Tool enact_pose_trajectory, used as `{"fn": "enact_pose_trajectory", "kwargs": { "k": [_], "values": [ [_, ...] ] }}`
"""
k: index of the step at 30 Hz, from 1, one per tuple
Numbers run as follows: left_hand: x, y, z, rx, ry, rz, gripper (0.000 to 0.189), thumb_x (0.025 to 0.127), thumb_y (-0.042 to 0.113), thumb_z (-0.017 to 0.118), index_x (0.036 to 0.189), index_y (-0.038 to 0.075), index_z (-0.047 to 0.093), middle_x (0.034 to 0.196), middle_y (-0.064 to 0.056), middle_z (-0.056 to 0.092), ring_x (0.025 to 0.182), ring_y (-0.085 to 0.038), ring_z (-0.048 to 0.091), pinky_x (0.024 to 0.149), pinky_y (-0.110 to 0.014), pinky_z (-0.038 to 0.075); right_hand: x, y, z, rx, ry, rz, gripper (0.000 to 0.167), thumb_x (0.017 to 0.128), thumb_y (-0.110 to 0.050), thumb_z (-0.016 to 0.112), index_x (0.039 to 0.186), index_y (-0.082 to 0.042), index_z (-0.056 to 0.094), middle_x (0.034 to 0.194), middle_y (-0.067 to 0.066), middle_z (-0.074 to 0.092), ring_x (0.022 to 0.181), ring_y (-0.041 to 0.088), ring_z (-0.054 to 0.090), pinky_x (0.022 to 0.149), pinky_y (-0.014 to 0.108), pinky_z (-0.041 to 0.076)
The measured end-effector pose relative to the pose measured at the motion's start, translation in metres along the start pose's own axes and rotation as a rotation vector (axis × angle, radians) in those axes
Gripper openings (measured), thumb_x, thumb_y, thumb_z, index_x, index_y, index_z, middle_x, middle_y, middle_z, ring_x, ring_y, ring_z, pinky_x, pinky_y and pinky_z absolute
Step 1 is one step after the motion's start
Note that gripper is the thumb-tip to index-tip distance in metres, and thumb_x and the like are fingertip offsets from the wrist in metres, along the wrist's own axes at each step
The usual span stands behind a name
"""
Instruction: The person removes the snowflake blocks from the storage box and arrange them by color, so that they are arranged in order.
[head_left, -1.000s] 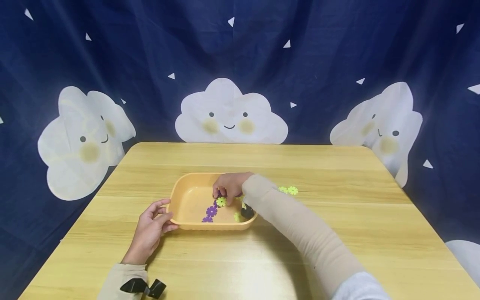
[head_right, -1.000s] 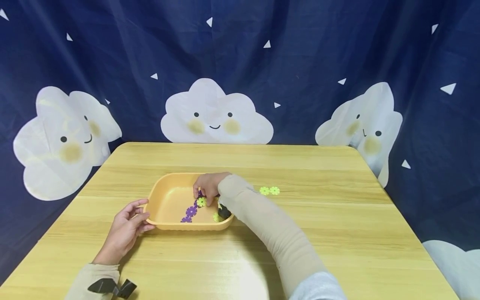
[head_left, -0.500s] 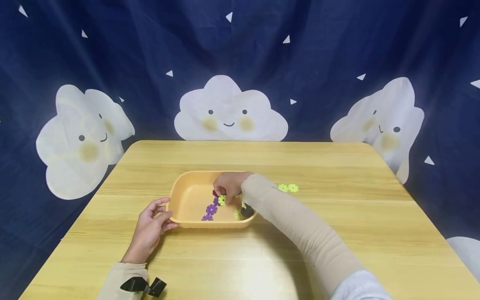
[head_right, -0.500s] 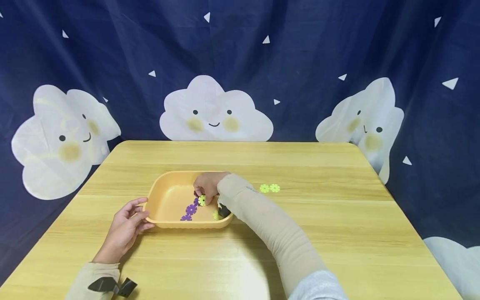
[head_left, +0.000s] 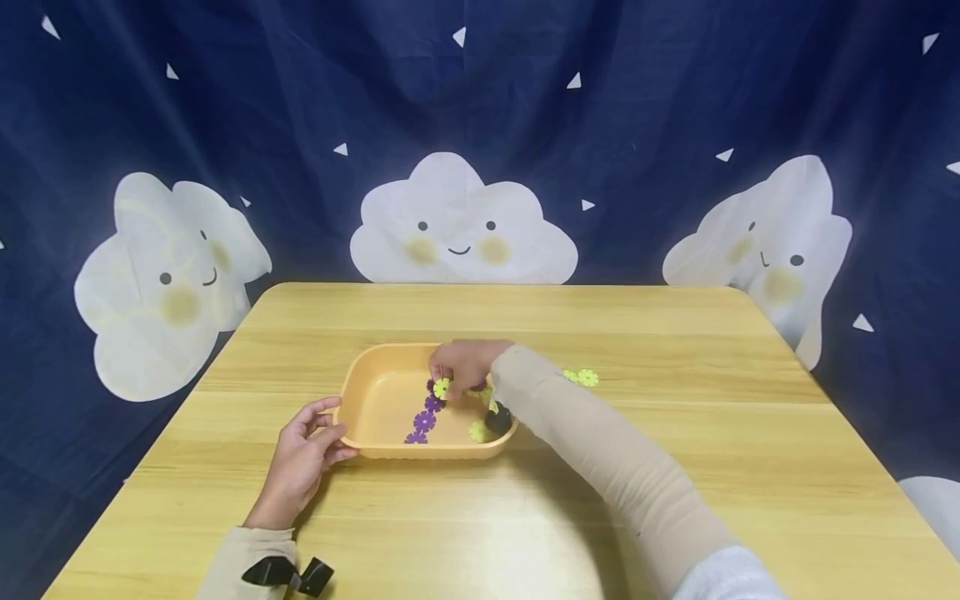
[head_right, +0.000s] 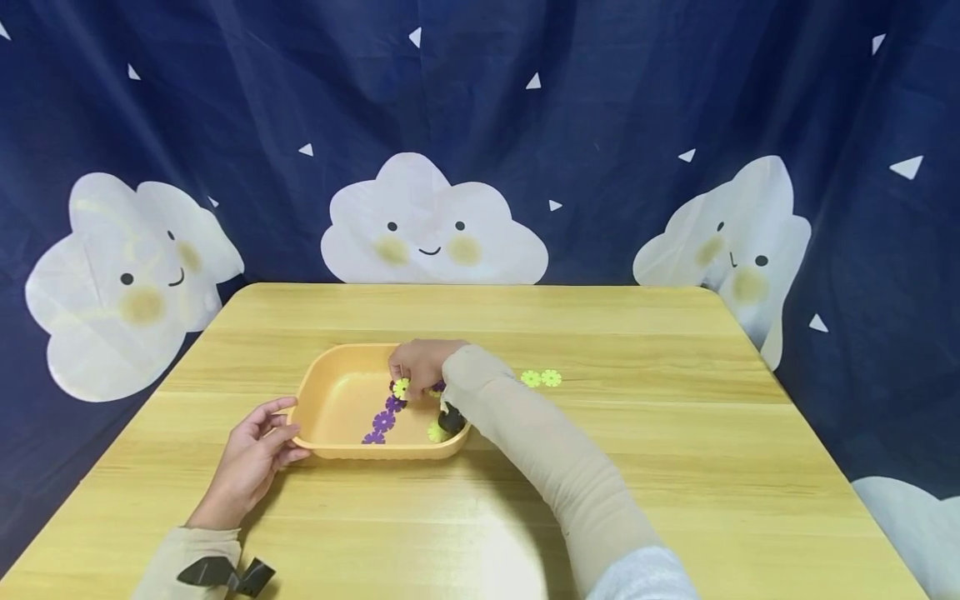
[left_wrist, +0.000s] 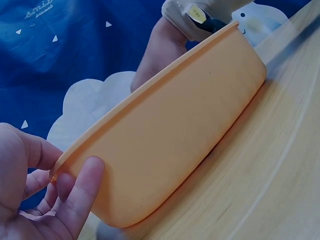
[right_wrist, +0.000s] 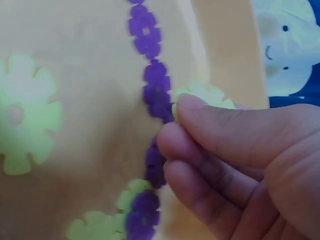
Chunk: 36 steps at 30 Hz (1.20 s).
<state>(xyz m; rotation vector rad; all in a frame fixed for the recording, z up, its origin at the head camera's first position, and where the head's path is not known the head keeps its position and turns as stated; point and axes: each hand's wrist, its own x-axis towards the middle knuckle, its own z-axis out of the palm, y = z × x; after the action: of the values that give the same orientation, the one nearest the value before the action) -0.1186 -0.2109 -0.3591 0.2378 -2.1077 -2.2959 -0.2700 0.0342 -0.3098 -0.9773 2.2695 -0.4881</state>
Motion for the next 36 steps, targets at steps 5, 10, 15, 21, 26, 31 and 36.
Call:
{"fn": "enact_pose_trajectory", "kwargs": {
  "k": [5, 10, 15, 21, 26, 31, 36],
  "values": [
    [0.000, -0.001, 0.000, -0.011, -0.001, 0.011, 0.045, 0.092, -0.012, 0.051, 0.135, -0.008, 0.038, 0.096, -0.009, 0.039, 0.062, -0.010, 0.057, 0.063, -0.028, 0.062, -0.005, -0.003, -0.012, -0.099, 0.047, -0.083, 0.031, 0.085, -0.008, 0.074, 0.113, -0.011, 0.062, 0.106, 0.000, 0.060, 0.089, 0.013, 0.057, 0.079, 0.022, 0.053],
    [0.000, -0.001, 0.000, -0.016, 0.000, 0.012, 0.045, 0.091, -0.013, 0.050, 0.134, -0.008, 0.039, 0.096, -0.010, 0.039, 0.062, -0.010, 0.057, 0.063, -0.029, 0.063, -0.014, -0.005, -0.023, -0.158, 0.081, -0.153, 0.037, 0.086, -0.007, 0.073, 0.121, -0.009, 0.063, 0.117, 0.000, 0.062, 0.101, 0.017, 0.058, 0.085, 0.023, 0.053],
    [0.000, -0.001, 0.000, -0.017, 0.002, 0.007, 0.045, 0.091, -0.013, 0.051, 0.135, -0.007, 0.039, 0.096, -0.010, 0.039, 0.062, -0.011, 0.057, 0.063, -0.029, 0.063, -0.026, 0.000, -0.031, -0.144, 0.105, -0.207, 0.035, 0.086, -0.005, 0.072, 0.120, -0.006, 0.064, 0.120, 0.003, 0.063, 0.103, 0.019, 0.060, 0.089, 0.025, 0.053],
    [0.000, -0.001, -0.001, -0.015, 0.000, 0.001, 0.045, 0.092, -0.012, 0.051, 0.135, -0.007, 0.038, 0.096, -0.009, 0.038, 0.062, -0.010, 0.056, 0.063, -0.028, 0.062, -0.039, 0.010, -0.035, -0.104, 0.125, -0.196, 0.033, 0.087, -0.005, 0.072, 0.119, -0.006, 0.066, 0.120, 0.003, 0.064, 0.103, 0.019, 0.060, 0.090, 0.025, 0.053],
    [0.000, 0.000, -0.001, -0.011, 0.002, -0.002, 0.045, 0.092, -0.012, 0.050, 0.135, -0.007, 0.038, 0.097, -0.009, 0.038, 0.063, -0.010, 0.056, 0.063, -0.029, 0.063, -0.049, 0.014, -0.035, -0.057, 0.144, -0.187, 0.032, 0.087, -0.004, 0.071, 0.118, -0.008, 0.067, 0.118, 0.003, 0.065, 0.105, 0.020, 0.060, 0.091, 0.026, 0.054],
    [0.000, 0.000, 0.000, -0.008, 0.003, -0.004, 0.045, 0.093, -0.011, 0.051, 0.136, -0.006, 0.039, 0.097, -0.009, 0.038, 0.063, -0.010, 0.055, 0.063, -0.028, 0.063, -0.062, 0.018, -0.034, -0.003, 0.206, -0.194, 0.032, 0.086, -0.006, 0.073, 0.117, -0.010, 0.067, 0.112, 0.001, 0.065, 0.101, 0.018, 0.060, 0.090, 0.025, 0.054],
    [0.000, 0.000, -0.001, 0.001, -0.003, -0.010, 0.044, 0.094, -0.011, 0.050, 0.136, -0.006, 0.038, 0.097, -0.009, 0.038, 0.063, -0.010, 0.055, 0.064, -0.029, 0.063, -0.077, 0.025, -0.028, 0.147, 0.293, -0.168, 0.032, 0.086, -0.006, 0.073, 0.117, -0.011, 0.067, 0.111, -0.001, 0.065, 0.103, 0.019, 0.060, 0.093, 0.027, 0.053]
  ]
}}
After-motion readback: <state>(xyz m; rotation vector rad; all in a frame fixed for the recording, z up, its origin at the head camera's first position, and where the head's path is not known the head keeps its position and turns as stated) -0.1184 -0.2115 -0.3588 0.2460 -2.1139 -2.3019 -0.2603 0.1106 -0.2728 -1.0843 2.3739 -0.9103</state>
